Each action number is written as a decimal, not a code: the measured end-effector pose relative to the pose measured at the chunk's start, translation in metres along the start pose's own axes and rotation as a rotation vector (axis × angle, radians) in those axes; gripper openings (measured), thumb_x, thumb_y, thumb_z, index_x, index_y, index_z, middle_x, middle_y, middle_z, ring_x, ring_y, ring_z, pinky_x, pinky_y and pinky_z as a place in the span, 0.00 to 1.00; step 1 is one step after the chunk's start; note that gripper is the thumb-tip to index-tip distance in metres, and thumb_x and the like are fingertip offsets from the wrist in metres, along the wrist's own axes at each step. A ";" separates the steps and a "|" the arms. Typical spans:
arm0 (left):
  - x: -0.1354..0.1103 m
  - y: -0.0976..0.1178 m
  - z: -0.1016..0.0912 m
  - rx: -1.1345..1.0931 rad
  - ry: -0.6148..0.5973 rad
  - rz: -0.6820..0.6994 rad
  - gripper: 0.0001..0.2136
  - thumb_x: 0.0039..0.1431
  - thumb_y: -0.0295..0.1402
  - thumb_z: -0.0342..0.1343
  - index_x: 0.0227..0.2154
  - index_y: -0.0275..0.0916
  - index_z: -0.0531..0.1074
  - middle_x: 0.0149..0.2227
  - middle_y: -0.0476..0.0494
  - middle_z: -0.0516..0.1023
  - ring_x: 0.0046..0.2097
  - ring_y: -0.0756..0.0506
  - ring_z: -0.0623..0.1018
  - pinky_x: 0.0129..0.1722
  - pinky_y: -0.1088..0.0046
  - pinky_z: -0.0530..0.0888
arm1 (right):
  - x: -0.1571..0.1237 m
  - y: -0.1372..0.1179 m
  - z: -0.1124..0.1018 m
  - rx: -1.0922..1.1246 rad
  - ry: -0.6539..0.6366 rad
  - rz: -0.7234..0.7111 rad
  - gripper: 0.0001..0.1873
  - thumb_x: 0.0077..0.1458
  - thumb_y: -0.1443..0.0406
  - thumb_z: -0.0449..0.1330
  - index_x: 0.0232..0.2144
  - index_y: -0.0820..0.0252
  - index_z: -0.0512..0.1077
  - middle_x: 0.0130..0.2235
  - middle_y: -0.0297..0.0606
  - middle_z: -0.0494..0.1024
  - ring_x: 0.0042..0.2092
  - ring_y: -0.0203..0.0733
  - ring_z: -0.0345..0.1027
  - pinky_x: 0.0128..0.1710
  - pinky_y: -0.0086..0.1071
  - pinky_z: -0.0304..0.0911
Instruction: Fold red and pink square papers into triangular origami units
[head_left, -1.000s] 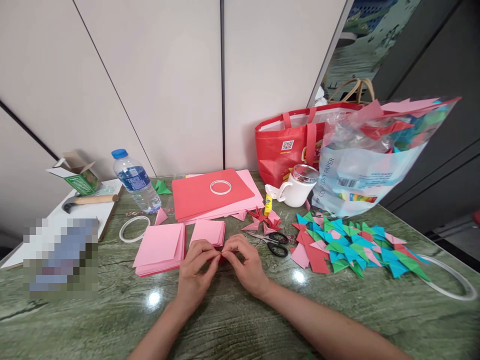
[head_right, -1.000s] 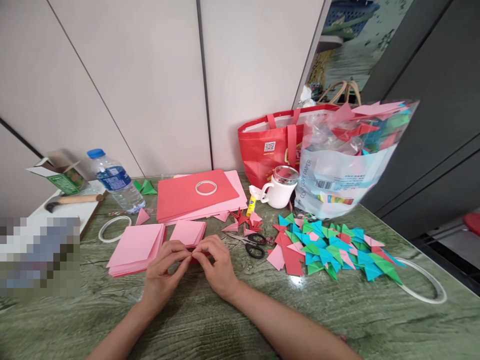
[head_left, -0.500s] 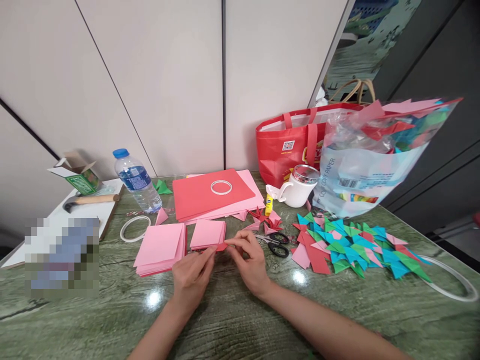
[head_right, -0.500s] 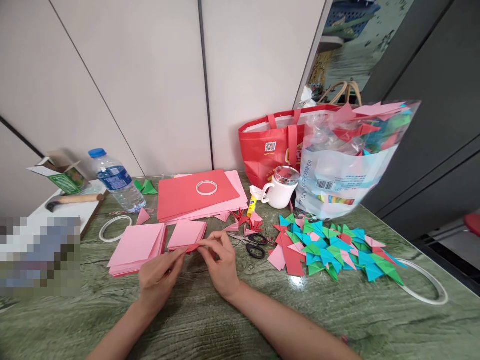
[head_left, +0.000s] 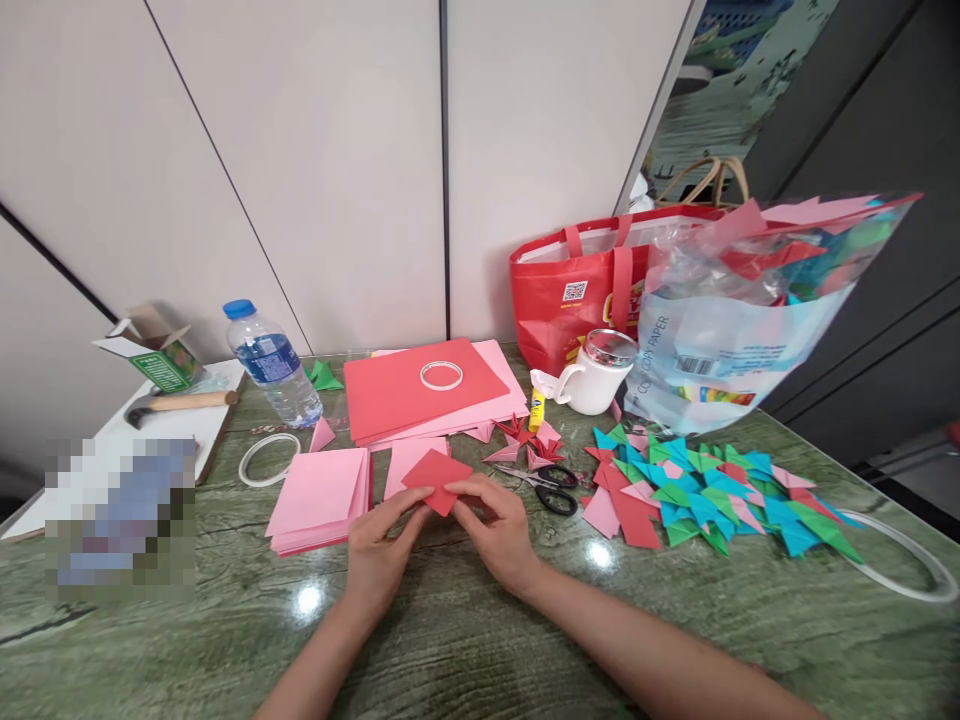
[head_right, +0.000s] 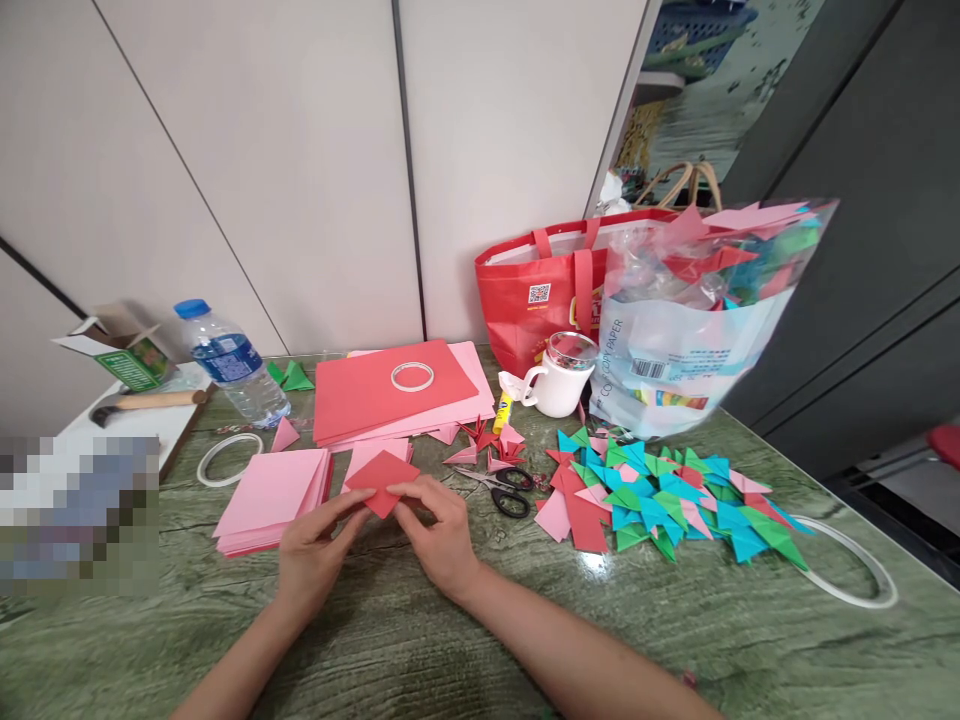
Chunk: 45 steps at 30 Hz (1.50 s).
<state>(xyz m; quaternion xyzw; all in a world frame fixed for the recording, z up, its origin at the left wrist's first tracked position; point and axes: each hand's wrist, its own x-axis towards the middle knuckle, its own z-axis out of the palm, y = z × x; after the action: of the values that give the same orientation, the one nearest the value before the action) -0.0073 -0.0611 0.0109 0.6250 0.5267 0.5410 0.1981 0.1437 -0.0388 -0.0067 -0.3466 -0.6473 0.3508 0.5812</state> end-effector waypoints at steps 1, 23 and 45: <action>0.000 0.000 0.000 -0.005 -0.012 0.003 0.08 0.48 0.32 0.60 0.32 0.46 0.79 0.32 0.48 0.82 0.32 0.44 0.80 0.36 0.68 0.76 | 0.000 0.000 0.000 -0.006 0.005 -0.012 0.09 0.52 0.69 0.57 0.35 0.54 0.75 0.30 0.36 0.75 0.32 0.39 0.69 0.32 0.31 0.65; 0.001 0.009 0.005 -0.279 0.050 -0.336 0.06 0.39 0.31 0.65 0.25 0.39 0.78 0.23 0.49 0.79 0.26 0.49 0.76 0.27 0.78 0.72 | 0.001 0.001 0.003 0.175 0.038 0.210 0.04 0.47 0.65 0.63 0.24 0.59 0.71 0.26 0.33 0.73 0.29 0.37 0.67 0.30 0.29 0.63; 0.001 0.003 0.010 -0.577 -0.059 -0.655 0.14 0.36 0.33 0.67 0.30 0.34 0.75 0.22 0.48 0.79 0.26 0.50 0.77 0.31 0.77 0.73 | 0.005 0.004 0.006 0.372 0.017 0.427 0.12 0.42 0.64 0.65 0.32 0.60 0.71 0.30 0.34 0.76 0.31 0.39 0.70 0.33 0.32 0.67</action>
<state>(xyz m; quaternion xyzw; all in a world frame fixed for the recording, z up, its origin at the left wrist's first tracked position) 0.0030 -0.0577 0.0105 0.3593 0.5185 0.5566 0.5405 0.1377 -0.0323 -0.0079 -0.3654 -0.4795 0.5750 0.5531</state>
